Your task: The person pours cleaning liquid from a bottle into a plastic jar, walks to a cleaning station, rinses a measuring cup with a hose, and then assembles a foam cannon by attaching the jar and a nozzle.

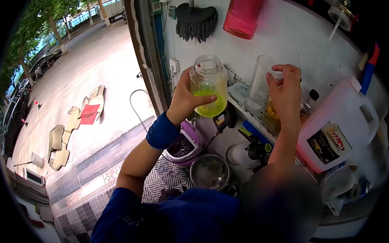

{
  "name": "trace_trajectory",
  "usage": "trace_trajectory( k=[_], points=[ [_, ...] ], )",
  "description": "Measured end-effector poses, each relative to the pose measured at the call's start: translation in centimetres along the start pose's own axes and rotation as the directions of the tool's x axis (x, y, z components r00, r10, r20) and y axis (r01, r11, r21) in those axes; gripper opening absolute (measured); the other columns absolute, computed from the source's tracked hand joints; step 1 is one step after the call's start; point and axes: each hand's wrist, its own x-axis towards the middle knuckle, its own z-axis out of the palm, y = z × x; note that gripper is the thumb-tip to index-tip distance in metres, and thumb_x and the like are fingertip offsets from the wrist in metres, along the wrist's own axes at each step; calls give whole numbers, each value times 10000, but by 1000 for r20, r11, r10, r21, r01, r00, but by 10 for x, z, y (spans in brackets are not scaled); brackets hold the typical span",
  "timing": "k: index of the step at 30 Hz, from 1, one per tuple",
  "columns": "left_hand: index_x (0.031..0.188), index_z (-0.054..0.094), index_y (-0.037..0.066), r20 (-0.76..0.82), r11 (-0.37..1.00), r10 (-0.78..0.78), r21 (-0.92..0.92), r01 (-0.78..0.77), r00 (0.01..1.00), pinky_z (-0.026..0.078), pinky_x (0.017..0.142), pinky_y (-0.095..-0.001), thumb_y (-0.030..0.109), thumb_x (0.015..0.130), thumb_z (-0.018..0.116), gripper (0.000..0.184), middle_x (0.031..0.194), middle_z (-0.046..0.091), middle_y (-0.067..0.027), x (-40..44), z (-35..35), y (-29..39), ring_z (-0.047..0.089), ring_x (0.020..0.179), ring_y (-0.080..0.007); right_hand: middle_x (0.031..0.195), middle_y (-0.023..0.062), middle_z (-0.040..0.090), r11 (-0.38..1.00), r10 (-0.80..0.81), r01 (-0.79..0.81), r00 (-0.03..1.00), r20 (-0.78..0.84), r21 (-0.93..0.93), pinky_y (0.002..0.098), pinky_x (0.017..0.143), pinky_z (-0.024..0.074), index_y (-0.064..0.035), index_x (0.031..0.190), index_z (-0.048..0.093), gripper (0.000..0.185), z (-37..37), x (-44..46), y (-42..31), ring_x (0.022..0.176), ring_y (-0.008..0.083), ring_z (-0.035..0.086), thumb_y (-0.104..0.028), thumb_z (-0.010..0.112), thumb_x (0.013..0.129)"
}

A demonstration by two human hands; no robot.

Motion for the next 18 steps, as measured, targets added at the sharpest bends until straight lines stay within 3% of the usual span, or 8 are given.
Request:
trace_trajectory(
  k=[4,6,7,11,18],
  points=[
    [1379,342,-12,134,1000,9,-11,-8,991,397,1063,-358,127,633,891,936,1296,532,-144,58,5,-34,520,1219,-240,1064,89,563,991,64,-63,998,9,-118,355,651,499,-56,1002,598,201,10,3,-3,660,199,609,-139,688,842],
    [1378,340,-18,195,1000,3,-28,3,981,395,1061,-359,149,644,890,932,1279,539,-144,77,14,-51,524,1208,-244,954,84,581,993,-21,18,1000,-23,-113,343,635,485,-48,960,582,190,13,-2,-2,637,196,595,-89,701,818],
    [1376,334,-34,224,999,35,12,-38,974,420,1040,-355,162,647,892,939,1264,544,-150,87,18,-61,538,1186,-243,954,84,581,989,23,-27,999,-36,-143,343,635,485,-48,960,582,190,14,-4,-3,637,196,595,-89,701,818],
    [1368,323,-65,301,997,-11,-73,34,953,471,991,-340,212,652,900,960,1259,541,-191,118,37,-88,566,1156,-251,909,96,572,995,41,-45,998,-45,-91,318,619,475,-35,951,568,212,3,-18,-19,616,192,576,-28,706,790],
    [1381,294,-74,463,995,-39,-60,76,886,459,1009,-351,240,678,887,971,1287,529,-224,136,74,-113,551,1193,-273,876,77,542,988,40,-60,989,-142,-141,282,589,447,-26,955,569,246,-21,-41,-68,645,159,517,2,715,759]
  ],
)
